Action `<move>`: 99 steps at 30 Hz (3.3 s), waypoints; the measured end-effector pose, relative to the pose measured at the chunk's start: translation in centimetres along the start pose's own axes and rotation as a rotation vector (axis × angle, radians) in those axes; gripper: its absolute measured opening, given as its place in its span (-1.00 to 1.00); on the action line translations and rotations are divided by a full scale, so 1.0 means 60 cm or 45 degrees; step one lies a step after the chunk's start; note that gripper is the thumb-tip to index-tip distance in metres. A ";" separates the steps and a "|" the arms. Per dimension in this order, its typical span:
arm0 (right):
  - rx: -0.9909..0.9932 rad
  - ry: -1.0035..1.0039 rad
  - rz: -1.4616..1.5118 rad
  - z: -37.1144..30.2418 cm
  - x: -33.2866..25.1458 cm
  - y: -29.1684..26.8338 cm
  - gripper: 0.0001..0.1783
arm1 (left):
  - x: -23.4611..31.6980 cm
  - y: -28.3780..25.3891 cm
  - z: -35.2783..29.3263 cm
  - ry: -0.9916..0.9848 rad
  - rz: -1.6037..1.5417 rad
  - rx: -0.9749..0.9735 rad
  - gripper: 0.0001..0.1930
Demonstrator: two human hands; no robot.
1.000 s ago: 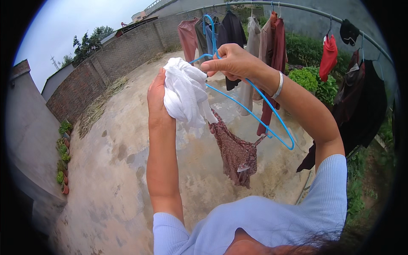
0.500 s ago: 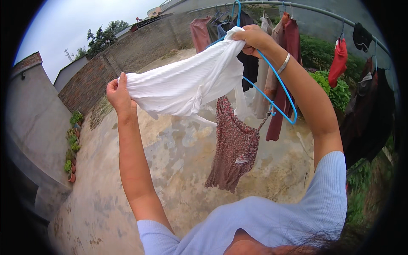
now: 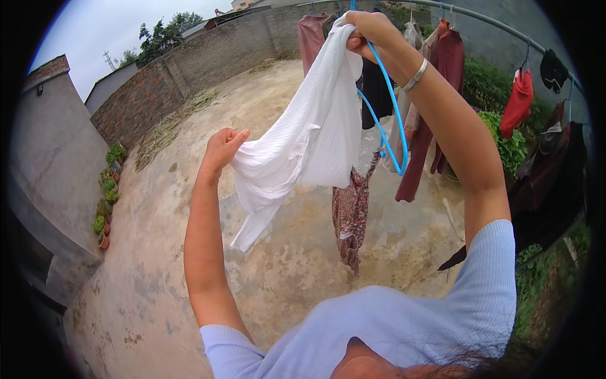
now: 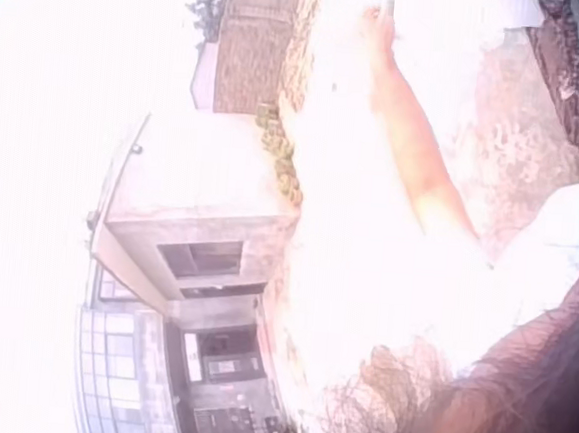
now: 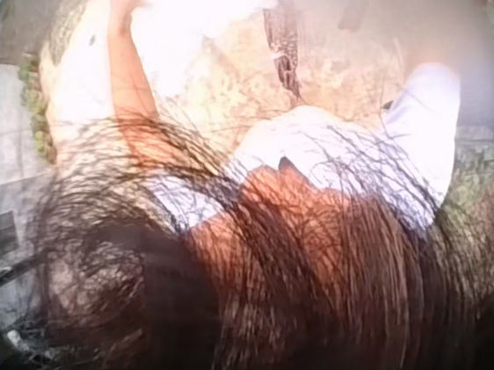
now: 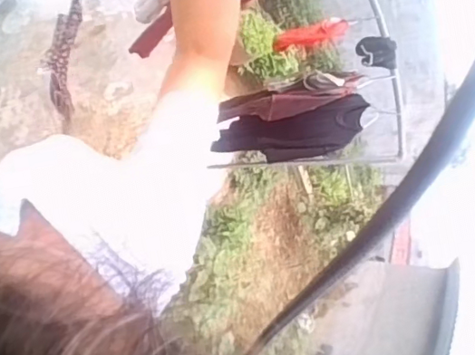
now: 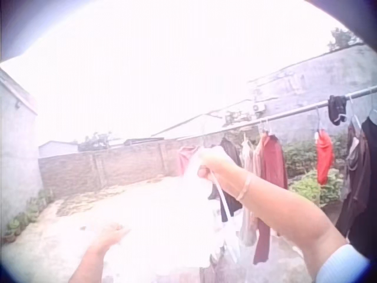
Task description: The person hand-washes a patterned cloth and a white cloth in basins of soapy water, rinses them, and hangs them on a clothesline to dry. The person scrubs the items, wrings out excess water, and uses hangers to place the garments on the line.
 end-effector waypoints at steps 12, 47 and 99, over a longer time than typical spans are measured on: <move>0.061 -0.070 0.232 -0.034 -0.035 0.089 -0.86 | 0.230 0.177 -0.082 0.527 -0.473 -0.167 -0.72; -0.127 -0.085 -0.563 -0.017 -0.062 -0.102 -0.80 | 0.189 0.046 -0.081 0.492 -0.356 -0.802 -0.77; -0.822 -0.853 -0.903 -0.139 -0.143 -0.046 -0.69 | 0.157 -0.066 -0.105 0.212 -0.736 -0.707 -0.92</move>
Point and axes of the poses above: each hand's wrist, its own z-axis towards the middle knuckle, its own y-axis out of the palm, x = y × z, the point moved 1 cm from there along z, towards the middle knuckle, and after that the axes turned 5 degrees about -y, right-handed, at the moved point
